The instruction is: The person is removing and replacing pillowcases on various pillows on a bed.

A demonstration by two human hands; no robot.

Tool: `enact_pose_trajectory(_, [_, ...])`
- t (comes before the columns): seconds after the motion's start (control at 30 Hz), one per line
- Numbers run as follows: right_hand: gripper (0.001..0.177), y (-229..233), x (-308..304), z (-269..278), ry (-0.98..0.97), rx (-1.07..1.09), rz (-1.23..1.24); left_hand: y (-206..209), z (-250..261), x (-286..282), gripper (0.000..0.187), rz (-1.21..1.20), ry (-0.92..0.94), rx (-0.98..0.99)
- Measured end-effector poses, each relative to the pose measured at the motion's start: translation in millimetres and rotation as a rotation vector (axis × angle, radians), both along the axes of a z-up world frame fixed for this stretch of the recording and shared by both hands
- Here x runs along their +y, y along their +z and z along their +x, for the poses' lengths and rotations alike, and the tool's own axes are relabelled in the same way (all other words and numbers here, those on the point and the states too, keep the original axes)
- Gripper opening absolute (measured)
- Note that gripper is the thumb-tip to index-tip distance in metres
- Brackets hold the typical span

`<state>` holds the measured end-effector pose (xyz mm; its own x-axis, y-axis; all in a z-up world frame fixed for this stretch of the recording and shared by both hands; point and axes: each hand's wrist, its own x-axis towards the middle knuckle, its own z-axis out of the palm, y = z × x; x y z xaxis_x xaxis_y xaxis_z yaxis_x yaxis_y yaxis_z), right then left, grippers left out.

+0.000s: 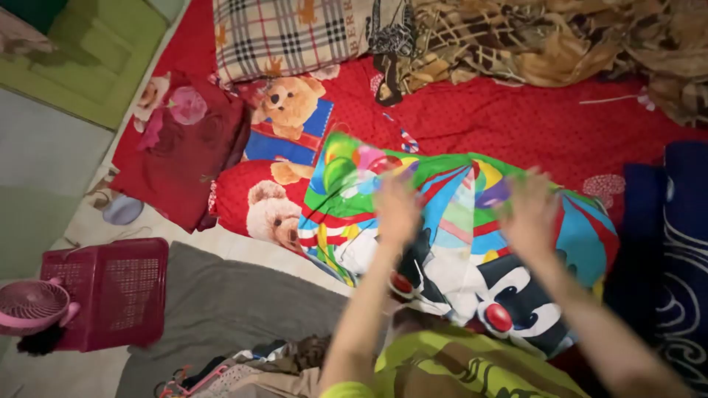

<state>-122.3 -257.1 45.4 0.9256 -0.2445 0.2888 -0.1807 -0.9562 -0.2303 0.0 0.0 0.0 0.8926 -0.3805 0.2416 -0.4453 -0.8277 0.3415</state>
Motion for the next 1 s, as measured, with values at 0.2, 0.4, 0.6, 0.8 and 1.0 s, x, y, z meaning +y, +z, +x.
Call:
enact_pose_trajectory(0.2, [0.06,-46.3,47.9,-26.9,-0.082,0.198,-0.022,-27.8,-134.9,-38.9,0.074,0.094,-0.105,0.252])
enact_pose_trajectory(0.4, [0.06,-32.9,48.7,-31.6,-0.001,0.158,0.006,-7.4,-122.3,-26.0,0.072,0.018,-0.163,0.331])
enact_pose_trajectory(0.6, [0.061,-23.8,54.3,-43.0,0.061,0.152,-0.015,-10.6,-137.3,-21.4,0.07,0.03,-0.13,0.28])
enact_pose_trajectory(0.8, [0.06,-14.8,67.2,-57.7,0.1,0.154,-0.039,-20.9,-138.6,-20.7,0.072,0.025,-0.161,0.273])
enact_pose_trajectory(1.0, [0.069,-30.2,83.6,-41.1,0.053,0.142,-0.083,-53.0,-130.8,23.5,0.067,-0.055,-0.398,0.326])
